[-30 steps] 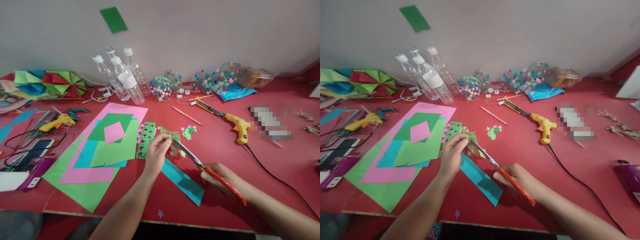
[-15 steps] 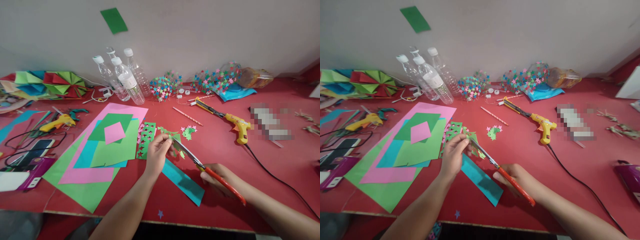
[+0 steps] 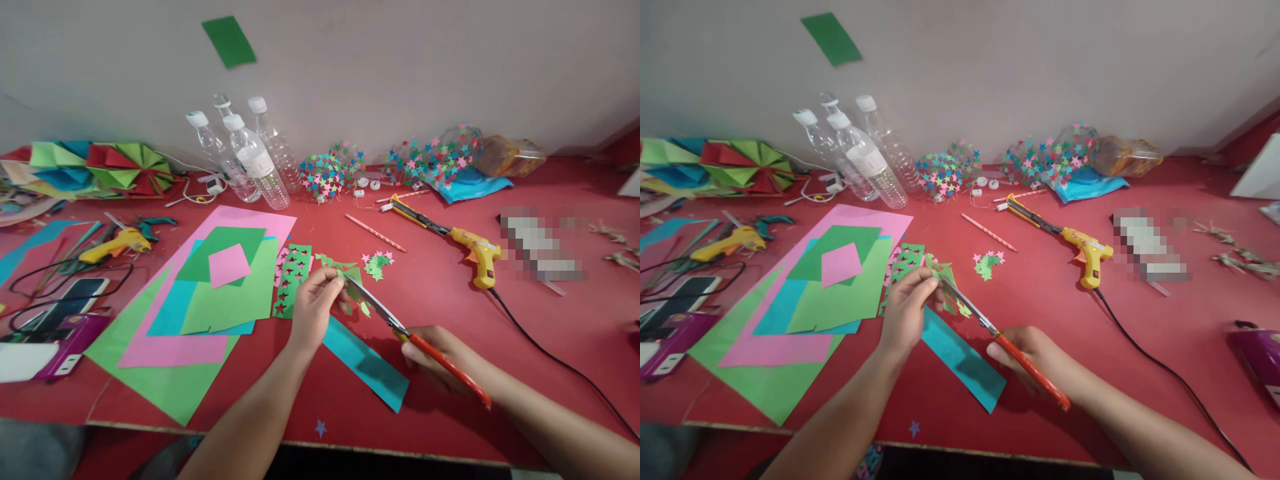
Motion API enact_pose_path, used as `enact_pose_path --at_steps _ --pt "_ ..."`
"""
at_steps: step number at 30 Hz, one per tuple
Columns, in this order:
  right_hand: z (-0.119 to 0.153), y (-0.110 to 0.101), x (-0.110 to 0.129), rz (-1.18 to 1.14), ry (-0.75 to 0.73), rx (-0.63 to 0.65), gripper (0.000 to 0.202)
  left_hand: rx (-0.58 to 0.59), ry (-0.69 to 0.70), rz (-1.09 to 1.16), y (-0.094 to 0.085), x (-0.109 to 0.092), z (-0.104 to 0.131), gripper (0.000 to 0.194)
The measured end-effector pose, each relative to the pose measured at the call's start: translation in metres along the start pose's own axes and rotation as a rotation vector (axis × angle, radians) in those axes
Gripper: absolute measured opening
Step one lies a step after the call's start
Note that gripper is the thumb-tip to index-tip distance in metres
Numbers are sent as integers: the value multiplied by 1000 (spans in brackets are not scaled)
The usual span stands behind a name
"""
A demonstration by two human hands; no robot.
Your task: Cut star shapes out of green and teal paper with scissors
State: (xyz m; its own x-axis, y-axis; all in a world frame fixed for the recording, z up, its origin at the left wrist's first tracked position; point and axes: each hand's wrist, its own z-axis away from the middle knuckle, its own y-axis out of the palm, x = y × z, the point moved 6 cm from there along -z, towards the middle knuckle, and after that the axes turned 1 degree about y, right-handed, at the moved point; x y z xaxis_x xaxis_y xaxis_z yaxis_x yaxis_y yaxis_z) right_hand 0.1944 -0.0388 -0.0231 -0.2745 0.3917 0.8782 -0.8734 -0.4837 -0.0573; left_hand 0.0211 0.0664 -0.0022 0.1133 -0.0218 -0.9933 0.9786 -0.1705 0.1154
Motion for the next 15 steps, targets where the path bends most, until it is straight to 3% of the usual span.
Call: enact_pose_path --at_steps 7,12,15 --pt "2 1 9 28 -23 26 61 -32 81 -114 -4 -7 0 17" --pt "2 3 5 53 -25 46 63 -146 255 -297 -6 -17 3 18" --pt "2 4 4 34 -24 54 63 -121 248 -273 -5 -15 2 13"
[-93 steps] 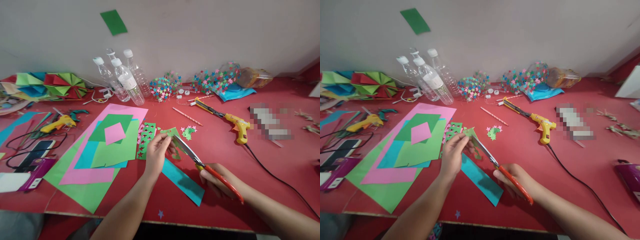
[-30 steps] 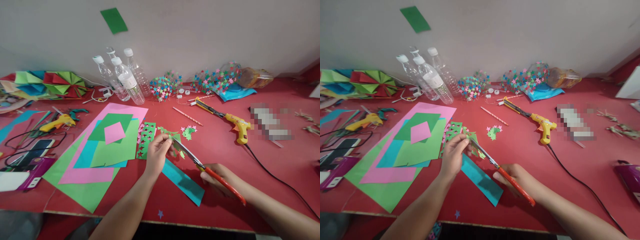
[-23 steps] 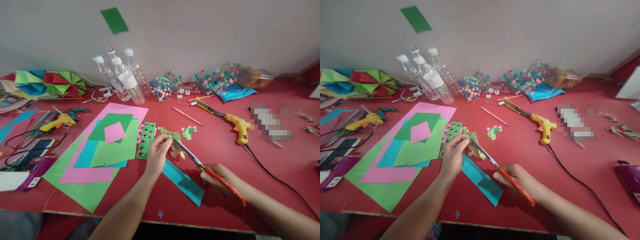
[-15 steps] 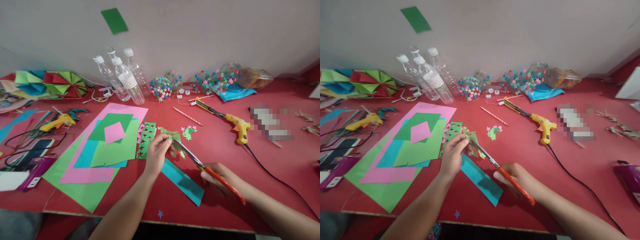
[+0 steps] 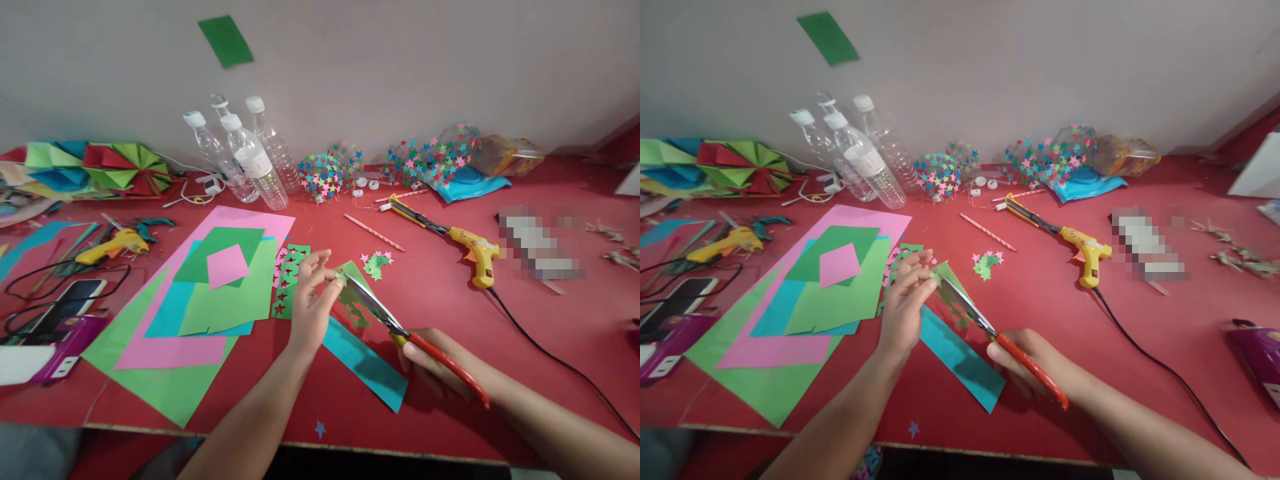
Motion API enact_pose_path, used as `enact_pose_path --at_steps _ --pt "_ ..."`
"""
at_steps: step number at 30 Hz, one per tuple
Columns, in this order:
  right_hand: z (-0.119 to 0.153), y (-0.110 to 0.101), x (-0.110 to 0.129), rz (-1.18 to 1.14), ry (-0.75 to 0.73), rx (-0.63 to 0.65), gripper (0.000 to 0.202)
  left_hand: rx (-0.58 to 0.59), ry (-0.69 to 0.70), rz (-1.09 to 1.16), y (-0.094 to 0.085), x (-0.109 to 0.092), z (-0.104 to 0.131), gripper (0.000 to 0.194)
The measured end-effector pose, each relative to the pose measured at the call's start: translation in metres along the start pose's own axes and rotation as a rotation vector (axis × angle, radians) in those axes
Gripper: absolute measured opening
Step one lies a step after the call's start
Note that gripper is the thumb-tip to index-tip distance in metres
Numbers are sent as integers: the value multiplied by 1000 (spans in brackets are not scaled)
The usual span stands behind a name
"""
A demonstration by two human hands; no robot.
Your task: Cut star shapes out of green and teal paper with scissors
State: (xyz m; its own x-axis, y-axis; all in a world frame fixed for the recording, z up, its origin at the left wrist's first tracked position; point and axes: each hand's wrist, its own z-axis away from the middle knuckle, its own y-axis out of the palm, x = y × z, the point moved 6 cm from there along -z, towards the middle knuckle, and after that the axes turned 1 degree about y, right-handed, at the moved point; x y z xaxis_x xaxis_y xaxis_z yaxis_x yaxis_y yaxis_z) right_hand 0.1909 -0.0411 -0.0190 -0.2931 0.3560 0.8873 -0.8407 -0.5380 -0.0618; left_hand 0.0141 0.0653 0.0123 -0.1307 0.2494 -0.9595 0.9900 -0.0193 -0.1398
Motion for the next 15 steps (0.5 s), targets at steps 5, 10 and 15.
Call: enact_pose_path --at_steps 5,10,15 --pt "0 2 2 -23 7 -10 63 80 -24 40 6 0 1 17" --pt "0 5 1 -48 -11 -22 63 96 -59 52 9 2 3 17" --pt "1 5 -1 -55 29 -19 62 146 -50 26 10 -2 1 23"
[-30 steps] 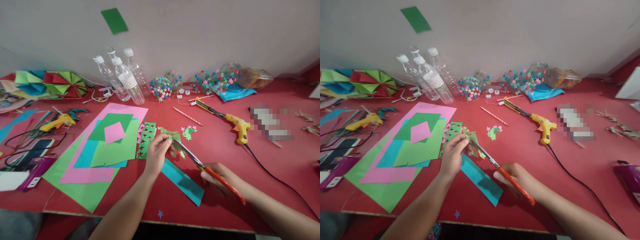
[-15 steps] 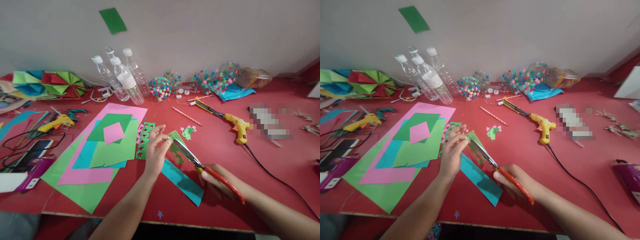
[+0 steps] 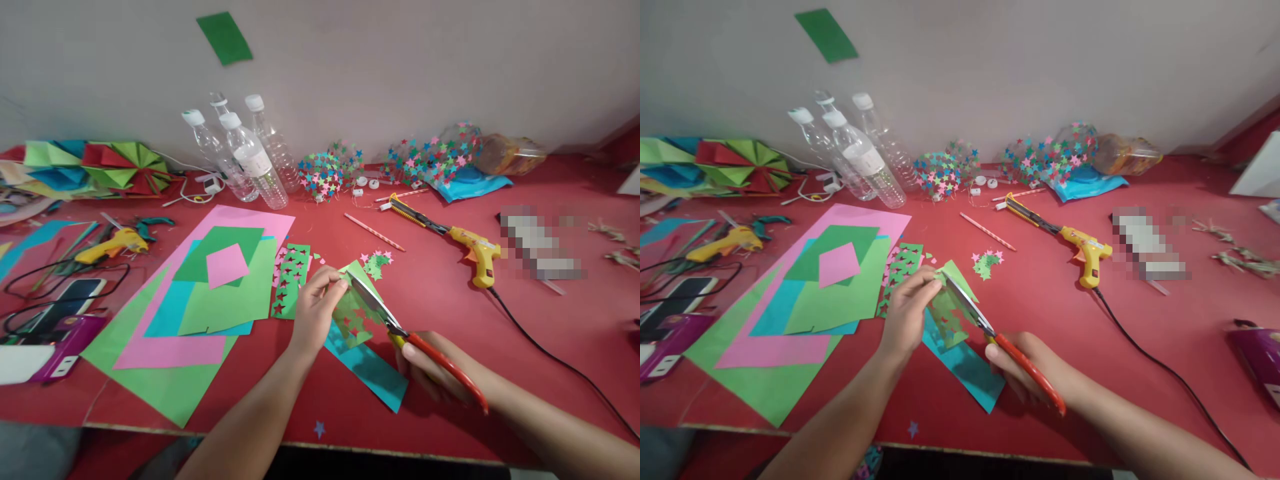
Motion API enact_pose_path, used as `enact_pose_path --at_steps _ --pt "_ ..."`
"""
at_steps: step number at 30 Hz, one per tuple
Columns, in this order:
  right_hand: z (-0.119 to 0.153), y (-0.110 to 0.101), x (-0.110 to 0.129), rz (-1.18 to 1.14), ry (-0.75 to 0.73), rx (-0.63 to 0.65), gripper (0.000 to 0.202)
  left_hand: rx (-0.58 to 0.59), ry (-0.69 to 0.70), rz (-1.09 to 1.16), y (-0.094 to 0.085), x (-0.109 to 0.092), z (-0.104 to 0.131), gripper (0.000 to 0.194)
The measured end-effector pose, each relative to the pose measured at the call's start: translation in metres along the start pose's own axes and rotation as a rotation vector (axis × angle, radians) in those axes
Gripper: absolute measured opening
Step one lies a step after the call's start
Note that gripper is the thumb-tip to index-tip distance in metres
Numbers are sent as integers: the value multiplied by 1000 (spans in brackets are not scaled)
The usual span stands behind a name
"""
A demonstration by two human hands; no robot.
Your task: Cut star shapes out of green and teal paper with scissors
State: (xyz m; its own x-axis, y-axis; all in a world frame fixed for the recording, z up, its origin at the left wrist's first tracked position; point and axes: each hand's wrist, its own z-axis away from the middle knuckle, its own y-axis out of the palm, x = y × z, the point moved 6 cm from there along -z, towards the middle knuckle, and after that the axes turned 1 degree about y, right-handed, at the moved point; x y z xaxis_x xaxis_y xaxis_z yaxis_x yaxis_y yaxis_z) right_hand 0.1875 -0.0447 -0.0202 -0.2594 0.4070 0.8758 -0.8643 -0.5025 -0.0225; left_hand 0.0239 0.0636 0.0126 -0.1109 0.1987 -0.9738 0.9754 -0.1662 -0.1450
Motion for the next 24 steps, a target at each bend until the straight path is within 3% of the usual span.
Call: enact_pose_path --at_steps 6,13,24 --pt "0 -7 5 62 8 -19 62 -45 135 -184 -9 -13 -4 15" --pt "0 -4 0 21 25 -9 67 21 -90 139 3 14 -1 18" --pt "0 -4 2 31 -54 -5 61 75 -48 189 4 7 -2 20"
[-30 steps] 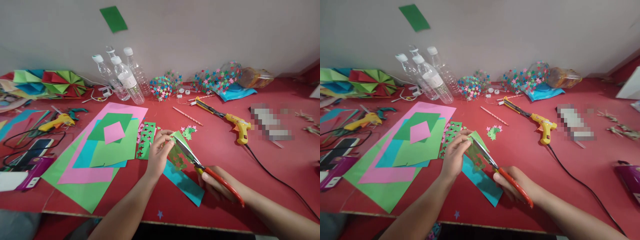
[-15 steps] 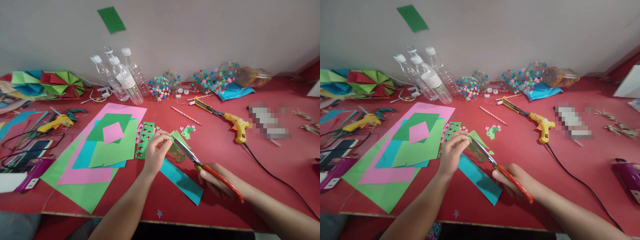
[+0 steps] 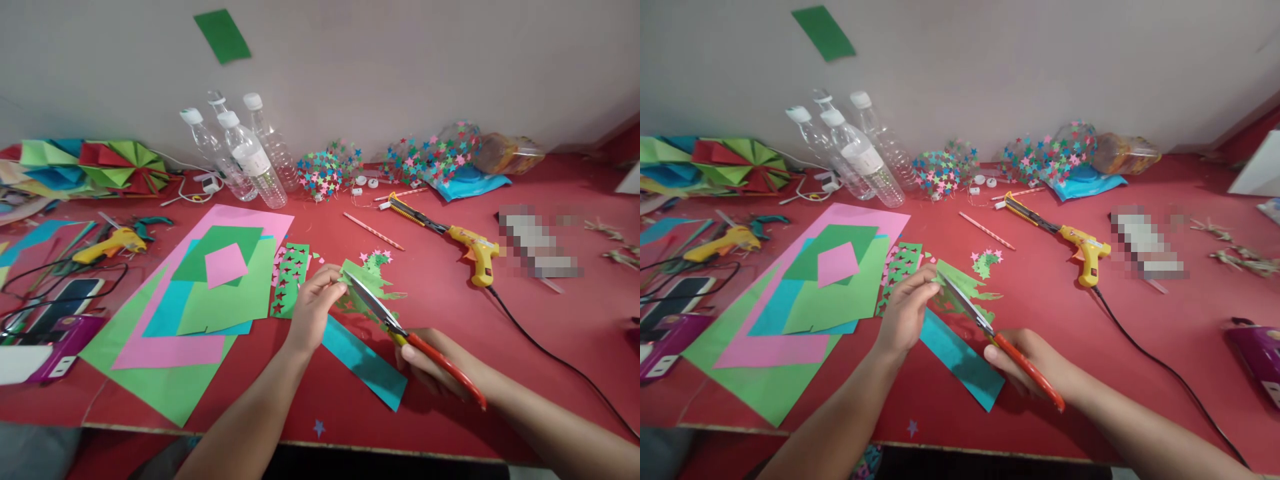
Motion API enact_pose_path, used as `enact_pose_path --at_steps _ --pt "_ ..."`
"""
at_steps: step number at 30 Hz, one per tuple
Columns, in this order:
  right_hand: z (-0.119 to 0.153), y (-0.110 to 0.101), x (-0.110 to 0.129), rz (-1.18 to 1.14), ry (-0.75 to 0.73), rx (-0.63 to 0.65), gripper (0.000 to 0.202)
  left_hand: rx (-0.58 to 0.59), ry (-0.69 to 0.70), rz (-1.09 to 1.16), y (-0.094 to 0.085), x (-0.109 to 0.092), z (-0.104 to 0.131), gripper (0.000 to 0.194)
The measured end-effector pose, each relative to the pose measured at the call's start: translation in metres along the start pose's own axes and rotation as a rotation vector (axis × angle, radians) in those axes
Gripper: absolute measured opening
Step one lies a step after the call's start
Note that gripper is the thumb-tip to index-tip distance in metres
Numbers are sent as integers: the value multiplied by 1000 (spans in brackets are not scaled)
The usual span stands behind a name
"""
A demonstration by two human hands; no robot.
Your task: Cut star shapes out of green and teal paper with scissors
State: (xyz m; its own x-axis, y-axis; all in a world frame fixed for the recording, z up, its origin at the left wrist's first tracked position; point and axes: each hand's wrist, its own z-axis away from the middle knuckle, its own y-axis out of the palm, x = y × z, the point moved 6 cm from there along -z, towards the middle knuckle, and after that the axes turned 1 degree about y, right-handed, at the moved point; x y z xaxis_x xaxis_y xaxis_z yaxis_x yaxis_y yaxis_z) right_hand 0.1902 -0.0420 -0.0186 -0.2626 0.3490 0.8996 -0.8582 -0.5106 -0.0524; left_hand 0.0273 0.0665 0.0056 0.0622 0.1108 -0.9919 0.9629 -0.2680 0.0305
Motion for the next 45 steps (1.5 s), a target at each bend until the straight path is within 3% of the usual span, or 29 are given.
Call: enact_pose_path --at_steps 15,32,40,45 --pt "0 -3 9 -17 76 -45 62 62 39 -62 1 -8 0 21" --pt "-5 -8 -7 26 147 -73 52 40 29 -65 -3 -3 -2 22" --pt "-8 -11 -8 74 116 -112 49 10 67 -53 -4 -2 -2 22" --pt "-11 -20 -9 5 -6 -214 48 -70 24 -27 -7 4 -3 20"
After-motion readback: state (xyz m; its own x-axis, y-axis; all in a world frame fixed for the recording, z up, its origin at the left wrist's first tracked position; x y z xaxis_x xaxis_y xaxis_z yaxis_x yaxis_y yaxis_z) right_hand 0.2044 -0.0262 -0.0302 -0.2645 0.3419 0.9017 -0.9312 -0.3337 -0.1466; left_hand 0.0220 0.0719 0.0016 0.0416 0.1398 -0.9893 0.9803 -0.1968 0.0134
